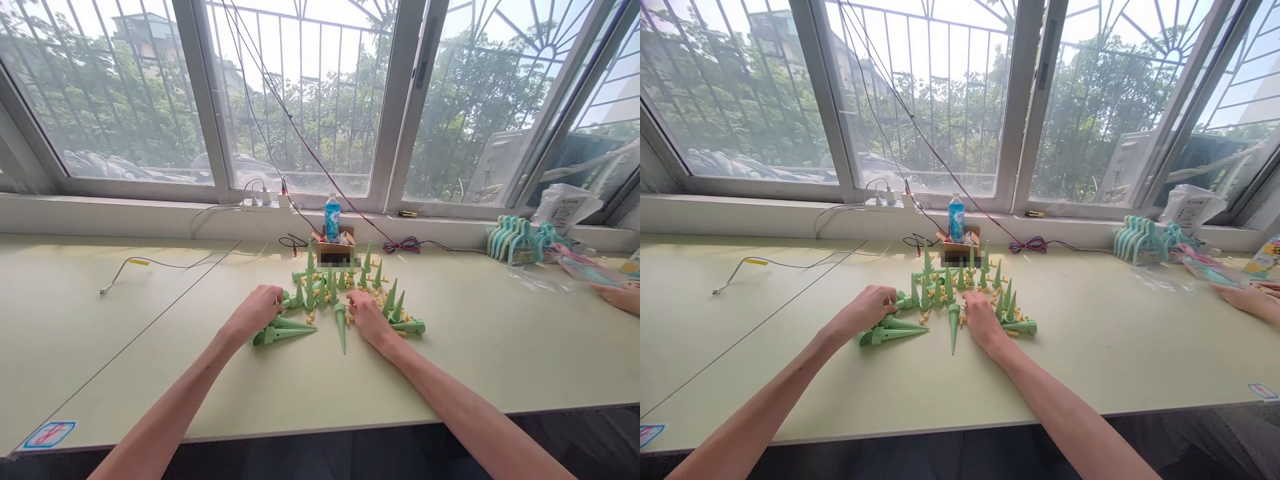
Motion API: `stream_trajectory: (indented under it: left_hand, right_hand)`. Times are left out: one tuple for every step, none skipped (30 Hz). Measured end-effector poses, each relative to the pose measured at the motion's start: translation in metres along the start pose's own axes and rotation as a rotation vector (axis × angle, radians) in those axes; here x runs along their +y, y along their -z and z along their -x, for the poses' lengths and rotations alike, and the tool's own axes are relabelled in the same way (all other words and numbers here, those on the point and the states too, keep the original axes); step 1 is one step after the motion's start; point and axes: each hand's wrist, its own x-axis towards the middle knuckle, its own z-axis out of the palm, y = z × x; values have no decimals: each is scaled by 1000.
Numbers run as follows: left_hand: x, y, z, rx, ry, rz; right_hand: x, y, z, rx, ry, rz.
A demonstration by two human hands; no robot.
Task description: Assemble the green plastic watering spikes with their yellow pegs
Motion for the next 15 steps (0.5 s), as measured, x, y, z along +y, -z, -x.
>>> stream_trajectory:
  left_hand:
    - [0,1,0,3,-2,10]
    - [1,4,1,6,-3,17]
    - [1,6,2,9,0,21]
    - [2,10,4,13,9,25]
    - [2,14,7,20,25,33]
    - [3,19,10,32,47,52]
    - [4,24,15,52,72,85]
    - [6,29,21,74,98,125]
    - [8,34,27,93,84,171]
    - [13,39,33,108,49,215]
    - [18,43,38,106,-10,275]
    - [25,46,43,92,-83,346]
    - [33,48,45,77,-150,408]
    - [42,49,45,68,-203,458]
    - [52,48,44,84,-242,493]
  right_hand:
    - [-1,0,0,1,-3,-6]
    - [-1,1,1,6,-4,-11]
    - [-2,1,1,15,-5,-14]
    - [-3,1,2,29,-6,-16]
    - [-4,1,2,45,-5,-17]
    - [-4,1,1,63,-2,-16]
    - [-5,1,1,80,2,-16]
    - [-5,1,0,94,10,-16]
    - [-6,1,-1,102,19,-17]
    - [-7,0,-2,107,29,-20]
    - [-7,0,-3,108,37,-24]
    - [-7,-1,-4,109,45,-31]
    - [-8,-1,-5,110,52,-39]
    - [-8,-1,-6,115,57,-49]
    - [-9,-2,-6,122,63,-60]
